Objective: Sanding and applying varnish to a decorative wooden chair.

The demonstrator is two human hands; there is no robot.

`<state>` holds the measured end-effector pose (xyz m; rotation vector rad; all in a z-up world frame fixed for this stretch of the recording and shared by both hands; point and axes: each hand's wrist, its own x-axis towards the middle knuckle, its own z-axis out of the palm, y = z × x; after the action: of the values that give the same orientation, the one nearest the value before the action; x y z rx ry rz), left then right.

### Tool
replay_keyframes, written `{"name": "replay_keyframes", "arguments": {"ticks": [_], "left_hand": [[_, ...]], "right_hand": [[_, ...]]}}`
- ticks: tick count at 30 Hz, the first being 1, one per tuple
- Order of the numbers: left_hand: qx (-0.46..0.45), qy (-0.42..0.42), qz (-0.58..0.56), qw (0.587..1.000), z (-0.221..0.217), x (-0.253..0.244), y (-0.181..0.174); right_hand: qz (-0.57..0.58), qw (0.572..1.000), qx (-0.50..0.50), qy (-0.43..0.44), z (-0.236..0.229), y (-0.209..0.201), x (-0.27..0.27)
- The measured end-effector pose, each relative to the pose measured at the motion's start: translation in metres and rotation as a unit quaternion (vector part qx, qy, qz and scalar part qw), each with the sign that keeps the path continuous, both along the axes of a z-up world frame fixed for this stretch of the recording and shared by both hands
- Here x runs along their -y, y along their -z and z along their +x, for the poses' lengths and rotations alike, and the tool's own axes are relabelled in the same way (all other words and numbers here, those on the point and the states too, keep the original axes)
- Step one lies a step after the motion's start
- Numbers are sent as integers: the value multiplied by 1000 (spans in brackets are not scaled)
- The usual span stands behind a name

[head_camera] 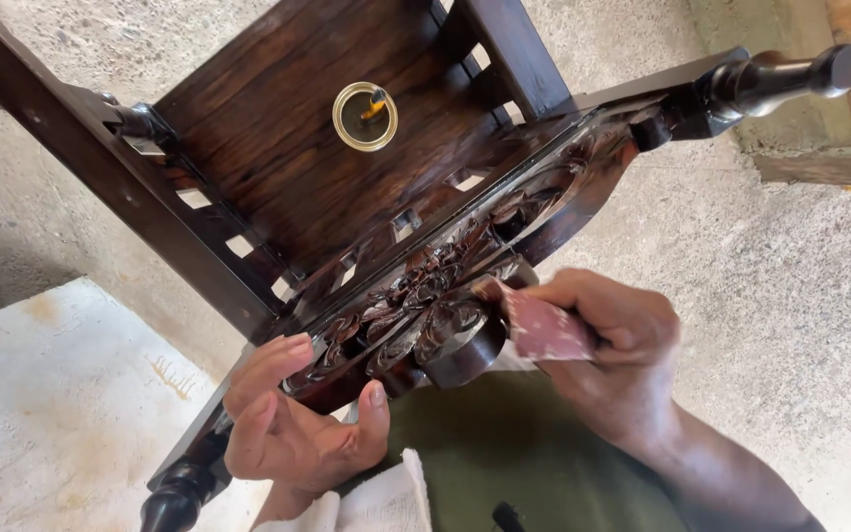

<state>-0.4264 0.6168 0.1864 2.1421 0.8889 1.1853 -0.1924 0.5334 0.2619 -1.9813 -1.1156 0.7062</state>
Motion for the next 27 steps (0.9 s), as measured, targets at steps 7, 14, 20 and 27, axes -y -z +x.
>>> {"name": "replay_keyframes", "arguments": {"ticks": [7, 14, 20, 27], "left_hand": [[-4, -8, 8, 1000, 1, -3, 0], [-2, -8, 10, 1000, 2, -1, -1], [2, -11, 1, 1000, 0, 3, 0], [-10, -14, 3, 1000, 1, 2, -1]], "right_hand": [[35, 999, -36, 0, 3, 7, 4], [36, 999, -20, -13, 4, 4, 4], [32, 999, -23, -19, 2, 1, 4], [18, 999, -29, -4, 0, 3, 0]]}}
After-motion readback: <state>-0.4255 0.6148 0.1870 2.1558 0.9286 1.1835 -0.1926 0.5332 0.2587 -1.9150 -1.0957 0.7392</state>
